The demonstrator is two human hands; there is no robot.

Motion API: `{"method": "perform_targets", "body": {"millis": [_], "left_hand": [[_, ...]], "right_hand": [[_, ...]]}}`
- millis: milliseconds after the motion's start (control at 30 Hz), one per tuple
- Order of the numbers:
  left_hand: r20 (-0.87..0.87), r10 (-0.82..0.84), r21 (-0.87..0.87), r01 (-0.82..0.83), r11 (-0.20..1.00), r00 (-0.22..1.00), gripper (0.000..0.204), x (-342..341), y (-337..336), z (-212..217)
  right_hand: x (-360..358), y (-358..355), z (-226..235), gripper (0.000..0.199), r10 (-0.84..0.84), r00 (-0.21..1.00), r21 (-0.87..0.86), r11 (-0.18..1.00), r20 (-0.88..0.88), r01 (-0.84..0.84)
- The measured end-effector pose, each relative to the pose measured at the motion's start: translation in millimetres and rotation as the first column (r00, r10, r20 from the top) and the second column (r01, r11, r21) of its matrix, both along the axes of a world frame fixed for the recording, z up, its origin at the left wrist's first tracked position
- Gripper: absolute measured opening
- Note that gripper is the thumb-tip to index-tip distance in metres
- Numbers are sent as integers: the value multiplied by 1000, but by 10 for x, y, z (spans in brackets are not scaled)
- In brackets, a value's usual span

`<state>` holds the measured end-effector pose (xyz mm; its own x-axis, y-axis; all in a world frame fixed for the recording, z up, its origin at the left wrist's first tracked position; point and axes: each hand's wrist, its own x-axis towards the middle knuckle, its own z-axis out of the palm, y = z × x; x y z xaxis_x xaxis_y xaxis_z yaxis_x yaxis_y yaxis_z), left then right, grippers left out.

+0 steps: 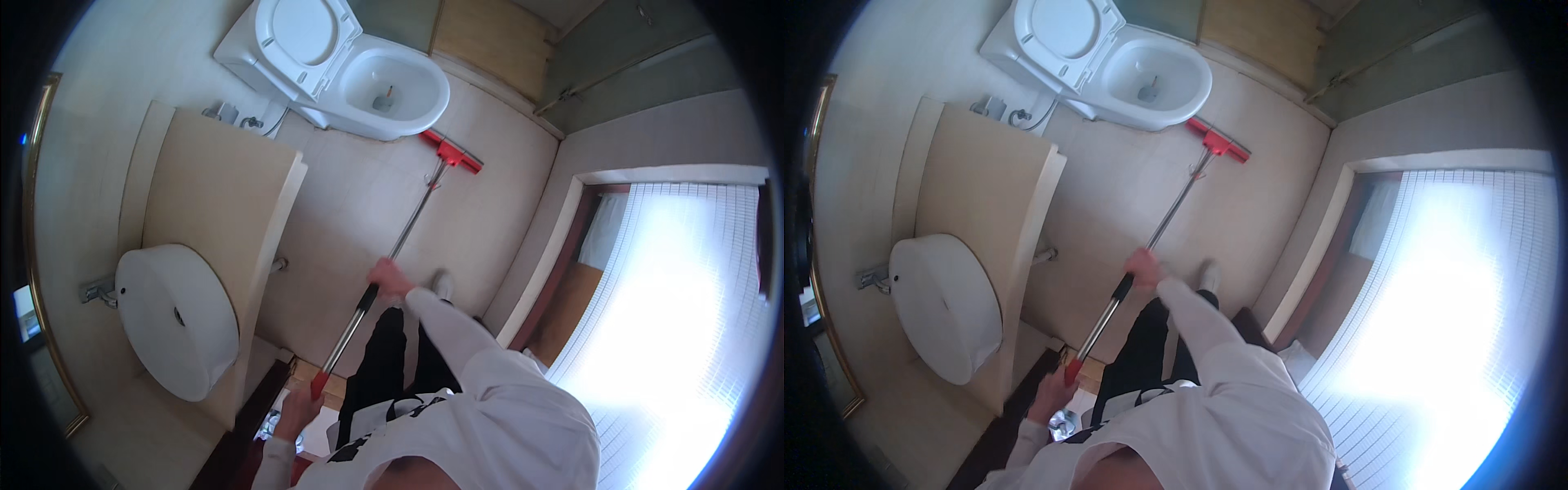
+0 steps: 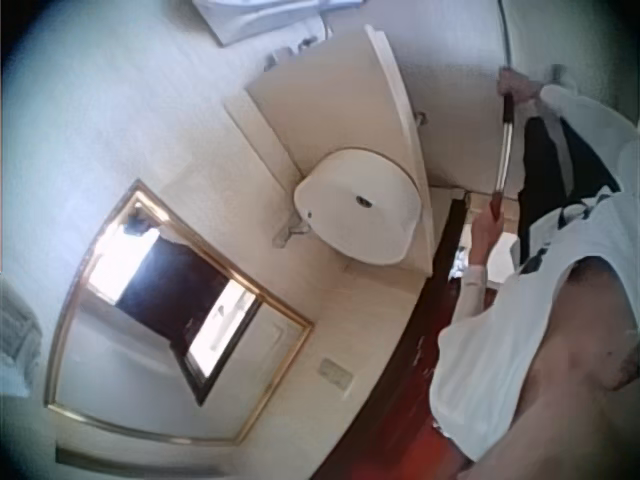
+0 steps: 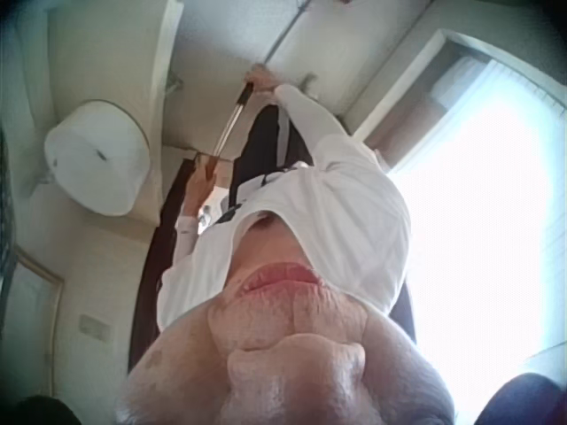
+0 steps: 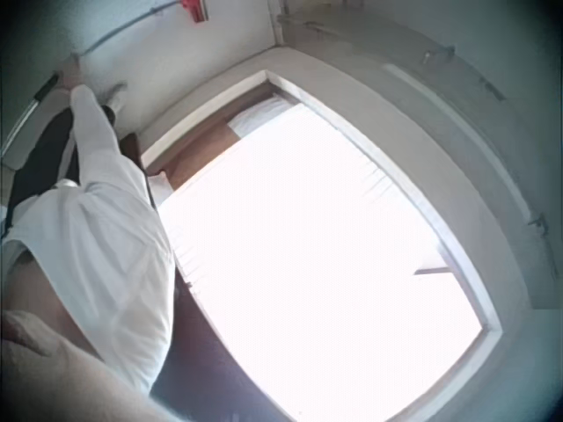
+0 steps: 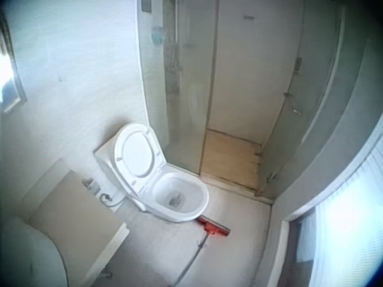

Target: The person mops the bathroom floor with a red mop, rinses the mop head using a handheld shower sprayer, and then scrubs the toilet bowl with a toilet brush. The person also flushes the toilet and places the brush back in its holder.

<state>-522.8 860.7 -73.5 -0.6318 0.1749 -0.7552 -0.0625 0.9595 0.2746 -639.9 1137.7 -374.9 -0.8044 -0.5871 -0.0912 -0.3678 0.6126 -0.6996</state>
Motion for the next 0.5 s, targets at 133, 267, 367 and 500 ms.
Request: {"method": "perform_targets", "body": {"millis": [133, 267, 367, 500], "left_hand": [[-74, -5, 113, 13, 994, 997, 26, -813, 1063, -301], [-185, -34, 149, 62, 987, 982, 30, -1192, 1956, -251], [-153, 45, 62, -36, 997, 987, 30, -1189, 2512, -61], [-194, 184, -78, -203, 976, 964, 23, -971, 3006, 150]], "right_hand": [[-826, 1295, 52, 12, -20, 998, 188, 982, -61, 31], [-1221, 2225, 44, 20, 57, 998, 217, 974, 20, -60], [-1521, 2711, -106, 25, 308, 939, 397, 851, 154, -344], [-1855, 3212, -284, 33, 456, 848, 491, 692, 272, -530]]}}
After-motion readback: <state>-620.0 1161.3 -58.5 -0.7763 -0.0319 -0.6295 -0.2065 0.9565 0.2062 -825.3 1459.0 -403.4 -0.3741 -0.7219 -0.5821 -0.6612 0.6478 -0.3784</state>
